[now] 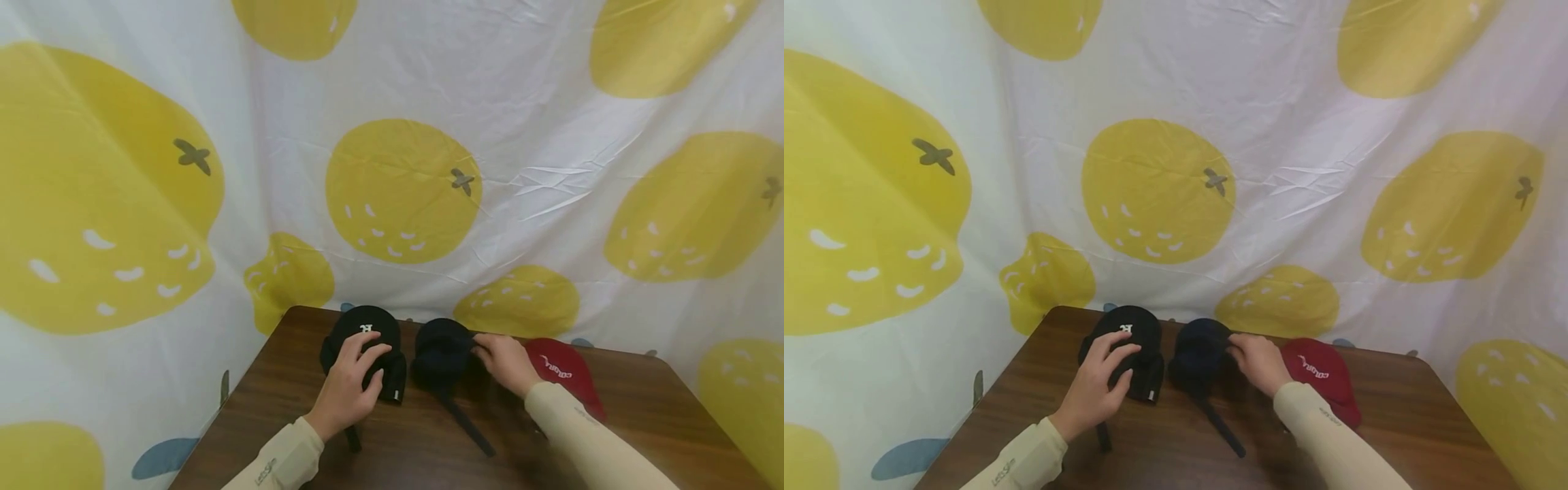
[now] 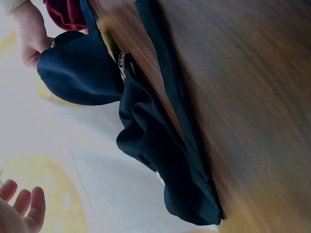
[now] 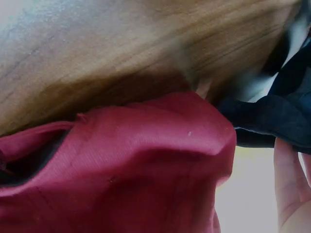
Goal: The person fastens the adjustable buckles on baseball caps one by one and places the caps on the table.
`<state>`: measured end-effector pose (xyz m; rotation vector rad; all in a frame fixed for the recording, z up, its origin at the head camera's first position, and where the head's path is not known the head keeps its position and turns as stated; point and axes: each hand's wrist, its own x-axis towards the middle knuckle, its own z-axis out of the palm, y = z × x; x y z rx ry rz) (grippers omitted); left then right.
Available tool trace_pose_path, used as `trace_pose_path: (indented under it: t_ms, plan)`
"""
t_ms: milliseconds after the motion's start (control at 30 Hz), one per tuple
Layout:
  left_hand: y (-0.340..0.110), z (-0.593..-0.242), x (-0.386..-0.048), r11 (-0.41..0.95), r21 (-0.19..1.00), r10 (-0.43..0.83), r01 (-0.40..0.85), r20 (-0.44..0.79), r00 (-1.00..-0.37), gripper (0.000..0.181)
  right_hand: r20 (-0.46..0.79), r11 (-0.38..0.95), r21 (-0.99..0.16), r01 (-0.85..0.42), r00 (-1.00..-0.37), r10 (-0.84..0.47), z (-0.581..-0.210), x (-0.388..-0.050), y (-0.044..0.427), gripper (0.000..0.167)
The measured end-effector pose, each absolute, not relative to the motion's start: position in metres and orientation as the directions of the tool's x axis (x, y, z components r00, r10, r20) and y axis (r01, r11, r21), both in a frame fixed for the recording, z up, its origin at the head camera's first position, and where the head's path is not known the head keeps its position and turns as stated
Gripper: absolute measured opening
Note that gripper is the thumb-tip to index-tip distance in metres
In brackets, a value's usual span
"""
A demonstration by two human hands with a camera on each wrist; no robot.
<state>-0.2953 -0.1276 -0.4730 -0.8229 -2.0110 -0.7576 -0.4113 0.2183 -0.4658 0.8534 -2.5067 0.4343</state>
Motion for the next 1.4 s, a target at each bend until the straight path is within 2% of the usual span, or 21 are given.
trace_pose_path:
  t_ms: [167,333,433,700,800,1000,1400]
  plan:
    - [-0.128,-0.474,-0.295,0.606,0.215,0.276,0.766,0.847,-0.455,0.045,0.517,0.751,-0.178,-0.636,-0.71,-0.478,-0.46,-0.411,0.219,0.007]
    - [-0.128,-0.474,-0.295,0.605,0.213,0.278,0.767,0.847,-0.454,0.043,0.546,0.744,-0.189,-0.641,-0.698,-0.463,-0.457,-0.414,0.22,0.025]
    - [-0.129,-0.473,-0.295,0.606,0.211,0.278,0.767,0.847,-0.453,0.043,0.553,0.746,-0.195,-0.637,-0.7,-0.452,-0.455,-0.415,0.221,0.03]
    - [-0.127,-0.47,-0.294,0.607,0.198,0.284,0.77,0.85,-0.443,0.045,0.56,0.747,-0.198,-0.634,-0.699,-0.445,-0.449,-0.416,0.222,0.026]
    - [-0.127,-0.471,-0.293,0.601,0.209,0.286,0.772,0.846,-0.451,0.04,0.57,0.746,-0.205,-0.633,-0.697,-0.435,-0.446,-0.414,0.222,0.023]
    - [-0.126,-0.471,-0.292,0.597,0.225,0.284,0.77,0.838,-0.466,0.042,0.6,0.746,-0.237,-0.622,-0.698,-0.391,-0.439,-0.413,0.227,0.003]
    - [-0.123,-0.473,-0.292,0.595,0.225,0.285,0.771,0.838,-0.465,0.045,0.637,0.747,-0.313,-0.586,-0.713,-0.293,-0.417,-0.411,0.227,0.024]
